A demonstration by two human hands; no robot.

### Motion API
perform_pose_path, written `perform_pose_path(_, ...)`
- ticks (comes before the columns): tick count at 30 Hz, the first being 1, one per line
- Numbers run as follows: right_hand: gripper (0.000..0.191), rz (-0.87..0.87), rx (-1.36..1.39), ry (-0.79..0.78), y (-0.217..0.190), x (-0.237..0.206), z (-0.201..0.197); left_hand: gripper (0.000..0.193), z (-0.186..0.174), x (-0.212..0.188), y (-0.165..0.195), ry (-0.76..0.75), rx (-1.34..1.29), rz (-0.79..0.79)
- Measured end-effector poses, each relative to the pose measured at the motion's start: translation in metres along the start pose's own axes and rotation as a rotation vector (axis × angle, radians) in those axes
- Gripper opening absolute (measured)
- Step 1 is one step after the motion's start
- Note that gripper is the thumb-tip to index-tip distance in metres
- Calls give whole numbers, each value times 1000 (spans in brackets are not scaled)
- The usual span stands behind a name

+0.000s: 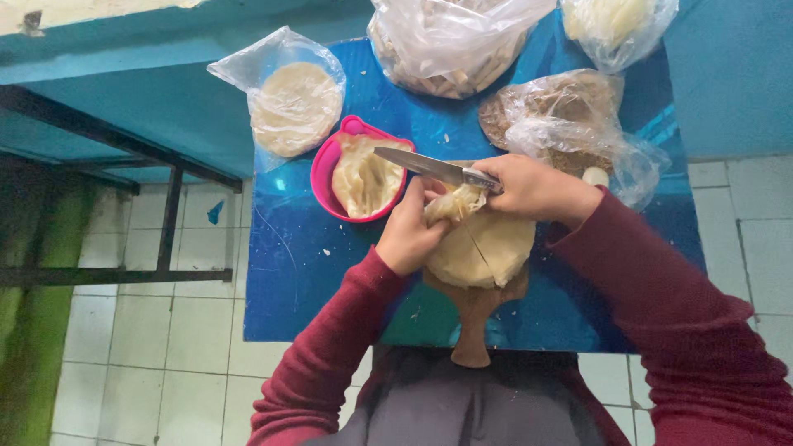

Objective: The person stretches and thins a piece of dough by hand, pulling and spreading it over a small wooden paddle on the table. They then use a knife to cut the stretched dough into smaller pieces and fold and stack the cut pieces on the paddle.

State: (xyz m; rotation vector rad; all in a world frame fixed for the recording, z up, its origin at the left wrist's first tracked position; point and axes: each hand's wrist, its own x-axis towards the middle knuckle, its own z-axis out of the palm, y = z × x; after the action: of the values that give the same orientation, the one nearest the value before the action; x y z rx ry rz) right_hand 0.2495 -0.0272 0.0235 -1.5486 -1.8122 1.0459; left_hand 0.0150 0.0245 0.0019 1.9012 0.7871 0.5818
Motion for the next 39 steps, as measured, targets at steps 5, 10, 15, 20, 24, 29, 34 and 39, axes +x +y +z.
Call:
perform_pose_path(5, 38, 38, -39, -4, -7, 4, -5, 56, -3, 2, -4, -7, -87, 5)
perform_pose_path(10, 36, 67, -72, 25, -5, 6, 0, 62, -3, 3, -3, -53, -208, -143)
perform_pose_path(15, 33, 101, -121, 17, 1, 10, 5, 59, -7, 0, -3, -45, -50, -132)
perform_pose_path(20, 25, 86, -234, 49, 9, 12, 8, 52, -10, -10, -7, -86, -213, -139)
perform_pose_path(24, 23, 58, -306, 76, 13, 14, 10, 51, -13, -17, -13, -97, -162, -105)
perform_pose_path(29, 23, 154, -314, 55, 11, 15, 8, 50, -21, -22, -19, -153, -231, -183)
perform_pose_path(34, 26, 176, -262, 102, 9, 12, 9, 48, -37, -36, -11, -179, -247, -210)
perform_pose_path(39, 28, 77, -298, 186, -3, 8, 3, 45, -55, -59, 24, -177, -256, -226)
